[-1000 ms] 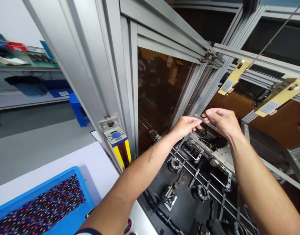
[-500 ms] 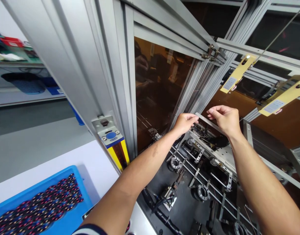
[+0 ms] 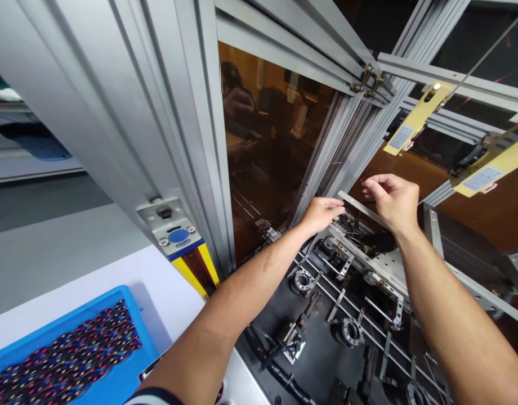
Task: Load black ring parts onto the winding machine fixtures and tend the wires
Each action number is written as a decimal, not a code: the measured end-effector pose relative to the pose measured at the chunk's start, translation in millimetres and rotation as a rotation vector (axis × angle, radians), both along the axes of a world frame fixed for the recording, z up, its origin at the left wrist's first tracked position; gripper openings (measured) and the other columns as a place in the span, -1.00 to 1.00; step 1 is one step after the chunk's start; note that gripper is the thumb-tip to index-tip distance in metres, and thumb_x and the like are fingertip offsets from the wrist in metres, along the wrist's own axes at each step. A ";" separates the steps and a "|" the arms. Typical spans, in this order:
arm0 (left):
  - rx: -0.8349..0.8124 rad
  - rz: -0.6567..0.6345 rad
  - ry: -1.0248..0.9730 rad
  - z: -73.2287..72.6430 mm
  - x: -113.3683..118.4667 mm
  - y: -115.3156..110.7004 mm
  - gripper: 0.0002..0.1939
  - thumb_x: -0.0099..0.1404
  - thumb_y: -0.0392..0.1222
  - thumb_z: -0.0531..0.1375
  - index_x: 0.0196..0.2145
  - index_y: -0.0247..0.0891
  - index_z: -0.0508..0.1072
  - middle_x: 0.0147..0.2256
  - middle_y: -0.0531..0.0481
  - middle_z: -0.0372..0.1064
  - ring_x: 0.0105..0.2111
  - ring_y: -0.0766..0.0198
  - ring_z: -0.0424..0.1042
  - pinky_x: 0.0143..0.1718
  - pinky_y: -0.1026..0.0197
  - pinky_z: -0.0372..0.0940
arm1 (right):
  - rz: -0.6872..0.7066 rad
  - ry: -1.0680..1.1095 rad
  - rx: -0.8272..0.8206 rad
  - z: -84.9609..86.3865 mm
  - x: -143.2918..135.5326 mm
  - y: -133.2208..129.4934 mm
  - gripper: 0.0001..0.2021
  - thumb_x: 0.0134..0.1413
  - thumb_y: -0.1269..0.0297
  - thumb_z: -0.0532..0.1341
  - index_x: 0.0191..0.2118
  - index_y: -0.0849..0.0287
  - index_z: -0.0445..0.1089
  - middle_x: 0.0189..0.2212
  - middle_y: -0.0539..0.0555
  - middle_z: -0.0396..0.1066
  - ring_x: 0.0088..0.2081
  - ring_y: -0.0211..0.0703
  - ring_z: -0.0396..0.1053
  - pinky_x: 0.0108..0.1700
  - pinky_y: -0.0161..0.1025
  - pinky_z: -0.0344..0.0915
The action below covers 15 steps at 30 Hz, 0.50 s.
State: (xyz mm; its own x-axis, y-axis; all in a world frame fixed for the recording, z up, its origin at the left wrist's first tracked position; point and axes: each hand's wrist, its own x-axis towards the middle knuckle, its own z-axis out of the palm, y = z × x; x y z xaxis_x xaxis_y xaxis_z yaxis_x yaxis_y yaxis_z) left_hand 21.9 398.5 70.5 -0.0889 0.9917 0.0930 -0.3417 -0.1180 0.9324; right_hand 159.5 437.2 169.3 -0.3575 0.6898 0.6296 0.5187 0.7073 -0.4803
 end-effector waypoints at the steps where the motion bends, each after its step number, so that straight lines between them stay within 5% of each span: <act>1: 0.002 -0.002 -0.002 -0.6 0.3 1.4 -0.71 0.23 -0.41 0.26 -0.07 -0.55 0.49 -0.27 -0.20 0.50 -0.52 0.45 0.36 -0.47 0.37 0.22 | 0.003 0.006 -0.002 -0.2 -0.5 0.1 -0.75 0.09 0.16 0.28 -0.30 0.30 0.49 -0.44 0.11 0.46 -0.47 -0.21 0.40 -0.38 -0.28 0.37; 15: 0.022 -0.037 -0.056 -6.4 2.6 9.3 -0.69 0.22 -0.39 0.29 -0.07 -0.54 0.47 -0.37 -0.09 0.45 -0.51 0.45 0.34 -0.51 0.38 0.19 | 0.002 0.026 -0.056 -6.0 -2.3 1.1 -0.75 0.06 0.17 0.30 -0.32 0.32 0.49 -0.44 0.13 0.46 -0.48 -0.22 0.40 -0.41 -0.30 0.37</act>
